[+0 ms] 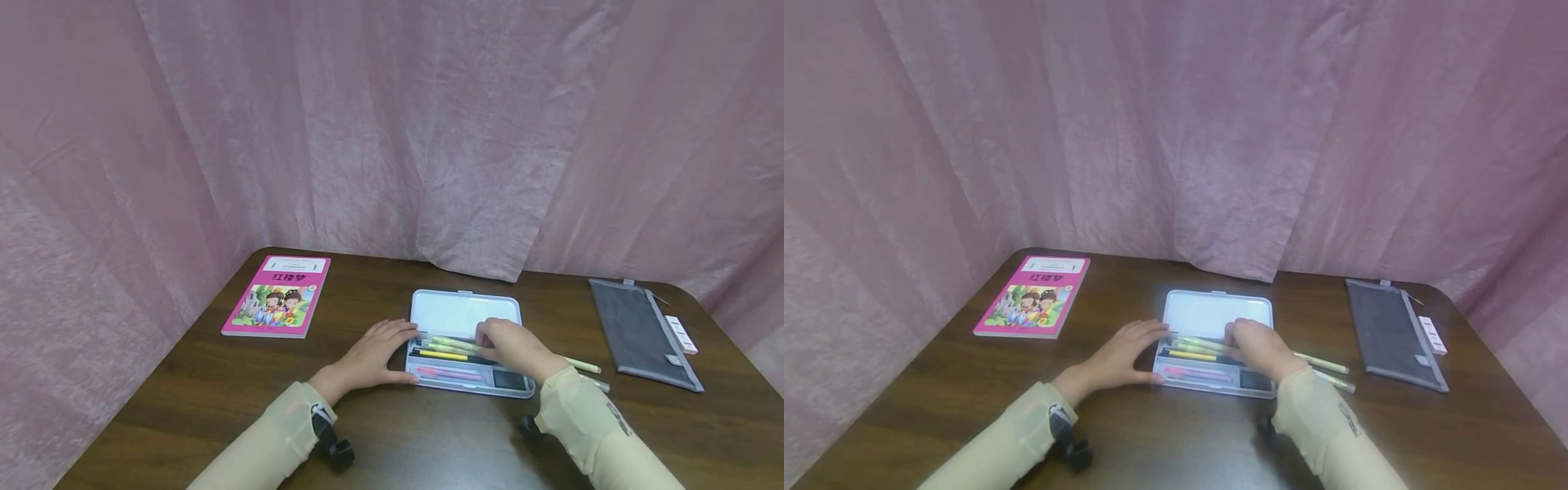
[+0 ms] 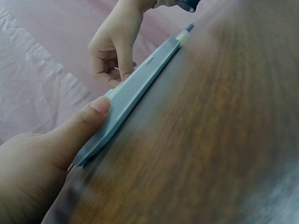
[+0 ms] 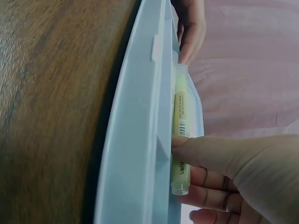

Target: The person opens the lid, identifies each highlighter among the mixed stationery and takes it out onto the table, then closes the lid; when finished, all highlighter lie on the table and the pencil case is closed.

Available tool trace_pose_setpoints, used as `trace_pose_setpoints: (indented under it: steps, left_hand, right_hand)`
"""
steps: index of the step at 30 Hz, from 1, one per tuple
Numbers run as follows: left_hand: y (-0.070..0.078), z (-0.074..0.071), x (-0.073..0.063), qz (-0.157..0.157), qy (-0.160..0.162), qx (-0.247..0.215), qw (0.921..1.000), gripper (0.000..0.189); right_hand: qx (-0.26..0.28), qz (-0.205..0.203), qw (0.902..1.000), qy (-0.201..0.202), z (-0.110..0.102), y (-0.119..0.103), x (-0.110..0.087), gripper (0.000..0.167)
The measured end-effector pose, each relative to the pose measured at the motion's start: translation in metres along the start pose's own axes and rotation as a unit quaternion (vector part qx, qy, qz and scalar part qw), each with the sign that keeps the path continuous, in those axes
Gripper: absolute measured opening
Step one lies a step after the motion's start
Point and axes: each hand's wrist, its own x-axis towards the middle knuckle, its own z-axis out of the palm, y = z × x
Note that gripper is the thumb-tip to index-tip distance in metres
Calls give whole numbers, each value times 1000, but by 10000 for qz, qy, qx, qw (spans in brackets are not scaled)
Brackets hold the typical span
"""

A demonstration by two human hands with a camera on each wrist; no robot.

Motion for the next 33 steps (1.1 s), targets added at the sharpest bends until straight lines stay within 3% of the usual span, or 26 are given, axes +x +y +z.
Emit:
trace_pose_setpoints:
  steps: [6,16,33]
  left_hand:
    - [-2,2,0,0,19,2,10000,84]
    - [-2,2,-1,-50,38,34,10000,85]
    - [-1,0,1,-6,16,81,10000,85]
  right_hand:
    - [31,29,10000,-7,-10,-2,-6,9]
    - [-181,-425,9985,289,-34,0,-14,9]
    - [-175,-148,9996,191,-70,18,-48,11]
